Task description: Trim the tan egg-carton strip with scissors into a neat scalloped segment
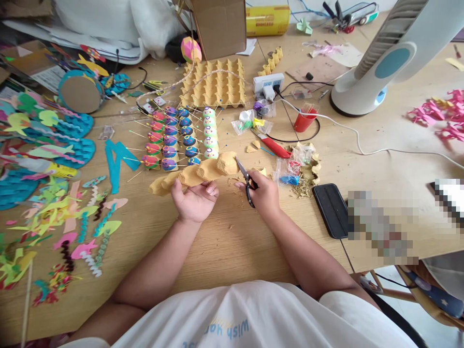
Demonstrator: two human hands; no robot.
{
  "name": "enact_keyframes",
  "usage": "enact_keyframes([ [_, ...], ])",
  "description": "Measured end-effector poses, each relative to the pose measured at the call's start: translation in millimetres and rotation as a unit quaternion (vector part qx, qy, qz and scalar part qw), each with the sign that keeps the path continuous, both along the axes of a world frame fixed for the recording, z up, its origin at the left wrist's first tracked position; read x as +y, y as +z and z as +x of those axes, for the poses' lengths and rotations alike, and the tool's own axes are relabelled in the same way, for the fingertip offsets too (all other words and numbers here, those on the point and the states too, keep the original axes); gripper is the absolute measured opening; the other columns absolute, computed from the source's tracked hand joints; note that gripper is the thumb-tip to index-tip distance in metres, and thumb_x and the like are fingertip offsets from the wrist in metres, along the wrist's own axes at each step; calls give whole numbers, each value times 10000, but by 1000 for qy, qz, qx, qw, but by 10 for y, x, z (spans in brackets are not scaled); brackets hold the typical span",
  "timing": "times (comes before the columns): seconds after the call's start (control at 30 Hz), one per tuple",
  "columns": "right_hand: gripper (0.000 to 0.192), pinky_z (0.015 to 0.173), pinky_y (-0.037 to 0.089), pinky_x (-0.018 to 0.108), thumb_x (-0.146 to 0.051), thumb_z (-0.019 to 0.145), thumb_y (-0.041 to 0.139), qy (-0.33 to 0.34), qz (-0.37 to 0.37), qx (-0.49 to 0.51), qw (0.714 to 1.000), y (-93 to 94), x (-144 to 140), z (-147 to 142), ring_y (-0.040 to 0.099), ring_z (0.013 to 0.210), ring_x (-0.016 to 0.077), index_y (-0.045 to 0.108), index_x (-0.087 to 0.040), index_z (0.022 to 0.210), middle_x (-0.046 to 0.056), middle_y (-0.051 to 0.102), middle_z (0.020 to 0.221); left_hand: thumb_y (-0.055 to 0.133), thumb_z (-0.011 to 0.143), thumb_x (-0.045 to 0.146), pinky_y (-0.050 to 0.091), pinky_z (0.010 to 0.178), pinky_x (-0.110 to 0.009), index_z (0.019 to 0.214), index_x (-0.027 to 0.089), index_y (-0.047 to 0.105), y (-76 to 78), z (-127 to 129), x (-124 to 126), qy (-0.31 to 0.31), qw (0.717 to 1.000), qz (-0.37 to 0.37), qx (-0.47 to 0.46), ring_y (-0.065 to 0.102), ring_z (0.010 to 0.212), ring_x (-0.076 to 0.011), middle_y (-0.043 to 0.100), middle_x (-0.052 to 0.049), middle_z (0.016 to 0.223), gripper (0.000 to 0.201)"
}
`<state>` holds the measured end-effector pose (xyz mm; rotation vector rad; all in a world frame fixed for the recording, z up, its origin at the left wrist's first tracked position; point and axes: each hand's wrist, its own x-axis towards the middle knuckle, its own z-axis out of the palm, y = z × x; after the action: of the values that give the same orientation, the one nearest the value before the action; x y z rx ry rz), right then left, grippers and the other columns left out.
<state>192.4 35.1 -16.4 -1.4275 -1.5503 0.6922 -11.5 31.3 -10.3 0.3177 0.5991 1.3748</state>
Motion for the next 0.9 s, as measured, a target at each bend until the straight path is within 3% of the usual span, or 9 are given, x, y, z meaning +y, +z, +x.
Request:
enact_keyframes([
  [0.13,456,556,379,263,-666,857,733,11,-33,126,991,15,15,2,479,574,120,659,-218,898,-29,577,671,797,704,675,444,596,-279,916,255,737,-17,16,-11,-9,999,31,16,534,644,-131,705,-7,823,474],
  [0.27,519,479,407,251,-708,868,704,47,-86,280,955,7,29,-5,508,477,116,611,-243,1079,-48,622,639,817,685,647,445,602,-291,934,266,746,-65,31,-25,-1,997,57,53,561,684,-152,742,-25,905,460],
  [0.37,557,451,434,238,-718,830,749,69,-100,342,932,-7,37,-32,554,464,114,593,-250,1089,-45,652,654,811,680,653,455,619,-316,939,252,736,-110,29,-33,-5,992,76,103,574,704,-176,725,-45,867,484],
  [0.57,563,406,426,194,-651,738,869,99,-127,437,885,-46,84,-52,692,545,140,548,-255,976,-50,668,689,845,642,714,471,638,-322,1009,242,733,-143,30,-39,-40,990,85,107,582,708,-178,692,-37,824,609],
  [0.7,612,377,401,176,-634,676,913,97,-140,485,858,-42,104,-45,725,577,155,489,-269,926,-62,666,694,942,585,656,464,616,-283,1017,218,733,-131,76,-68,-73,990,79,94,590,719,-153,700,-34,834,650],
  [0.83,611,380,408,178,-613,669,925,119,-141,489,852,-46,84,-53,696,546,140,472,-268,890,-63,664,679,982,589,583,394,494,-209,1036,229,733,-113,123,-110,-105,992,44,61,599,662,-119,720,-13,821,622],
  [0.9,595,396,424,189,-609,682,919,143,-138,473,858,-77,66,-50,673,528,134,478,-266,886,-65,654,663,995,559,585,429,485,-190,1020,215,739,-110,130,-123,-122,991,18,45,637,659,-120,736,-15,804,644],
])
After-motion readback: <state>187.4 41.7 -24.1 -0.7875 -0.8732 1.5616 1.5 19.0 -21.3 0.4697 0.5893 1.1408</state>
